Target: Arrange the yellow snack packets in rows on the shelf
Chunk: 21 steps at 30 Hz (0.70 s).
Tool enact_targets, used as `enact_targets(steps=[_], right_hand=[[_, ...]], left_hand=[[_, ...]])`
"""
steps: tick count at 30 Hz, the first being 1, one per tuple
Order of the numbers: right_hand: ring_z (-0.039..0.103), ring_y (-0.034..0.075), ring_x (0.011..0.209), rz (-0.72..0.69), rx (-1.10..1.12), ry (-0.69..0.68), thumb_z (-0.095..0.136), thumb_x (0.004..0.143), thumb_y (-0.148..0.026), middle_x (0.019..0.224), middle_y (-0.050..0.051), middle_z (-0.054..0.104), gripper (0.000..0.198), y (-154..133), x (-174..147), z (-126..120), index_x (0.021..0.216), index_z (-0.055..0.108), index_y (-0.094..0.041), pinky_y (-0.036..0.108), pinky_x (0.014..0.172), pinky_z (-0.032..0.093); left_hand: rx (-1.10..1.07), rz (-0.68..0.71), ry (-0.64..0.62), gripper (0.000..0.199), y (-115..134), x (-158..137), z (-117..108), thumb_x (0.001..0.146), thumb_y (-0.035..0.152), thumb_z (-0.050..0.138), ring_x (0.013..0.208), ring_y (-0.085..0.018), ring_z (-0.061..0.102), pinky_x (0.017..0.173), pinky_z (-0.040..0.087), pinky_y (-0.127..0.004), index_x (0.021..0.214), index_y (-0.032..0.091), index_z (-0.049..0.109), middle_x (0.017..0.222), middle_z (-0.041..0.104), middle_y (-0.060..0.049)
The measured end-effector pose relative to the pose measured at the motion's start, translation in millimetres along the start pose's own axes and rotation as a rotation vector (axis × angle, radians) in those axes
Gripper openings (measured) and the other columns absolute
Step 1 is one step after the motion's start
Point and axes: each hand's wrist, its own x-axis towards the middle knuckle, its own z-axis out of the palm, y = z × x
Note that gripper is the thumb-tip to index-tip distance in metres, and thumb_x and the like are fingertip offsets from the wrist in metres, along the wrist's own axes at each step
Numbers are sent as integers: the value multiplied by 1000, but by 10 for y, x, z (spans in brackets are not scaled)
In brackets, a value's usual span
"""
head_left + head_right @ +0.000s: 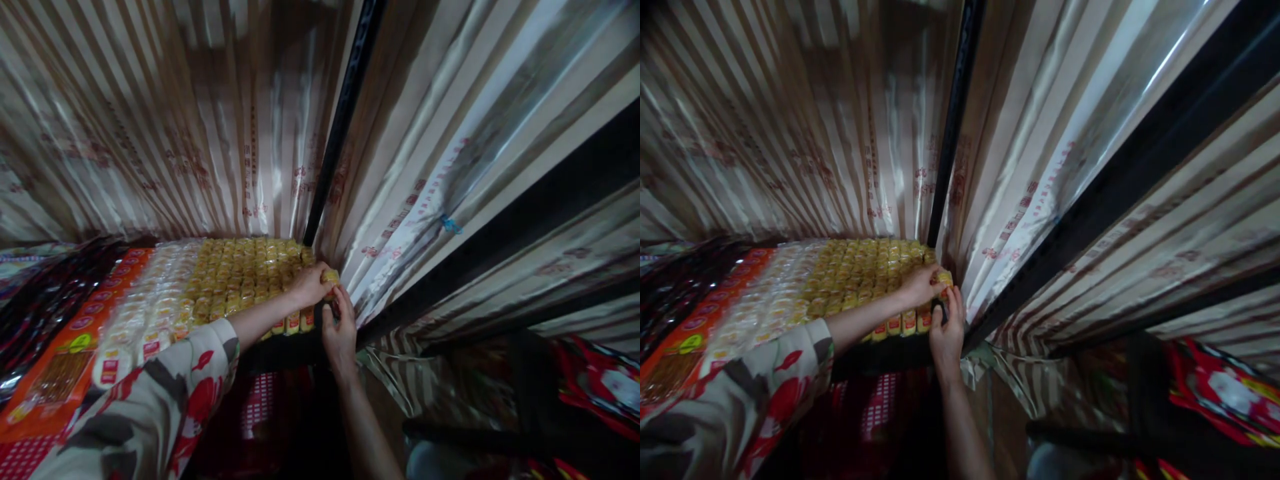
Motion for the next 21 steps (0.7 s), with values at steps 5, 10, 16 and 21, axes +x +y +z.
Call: enact_targets(steps=[5, 10, 16, 21], right_hand=[[39, 23, 125, 82, 49, -10, 45, 80, -34, 134, 14, 44, 47, 218, -9, 103, 124, 49, -15, 46, 104, 32], [41, 23, 124, 161, 111, -61, 45, 78, -32, 133, 14, 46, 52, 349, -39, 197, 127, 46, -13, 44, 106, 29], [41, 24, 124, 215, 95, -95, 46, 76, -35, 132, 14, 47, 53, 459, -78, 275, 124, 50, -12, 44, 107, 28], [38, 24, 127, 289, 107, -134, 41, 80, -43, 136, 14, 44, 56, 420, -129, 224, 125, 50, -10, 43, 109, 25]], left_hand=[[95, -42, -48, 35, -79, 114, 118, 77, 23, 55, 86, -18, 61, 80, 45, -27, 112, 17, 54, 95, 66, -5], [165, -55, -78, 31, -212, 139, 185, 77, 21, 53, 86, -19, 61, 77, 45, -28, 108, 19, 55, 93, 66, -5], [257, -64, -123, 26, -296, 142, 250, 78, 19, 49, 90, -23, 61, 75, 46, -30, 100, 17, 60, 98, 66, -10], [376, -72, -138, 28, -283, 148, 294, 79, 16, 46, 95, -24, 60, 78, 47, -31, 103, 14, 59, 109, 60, -13]])
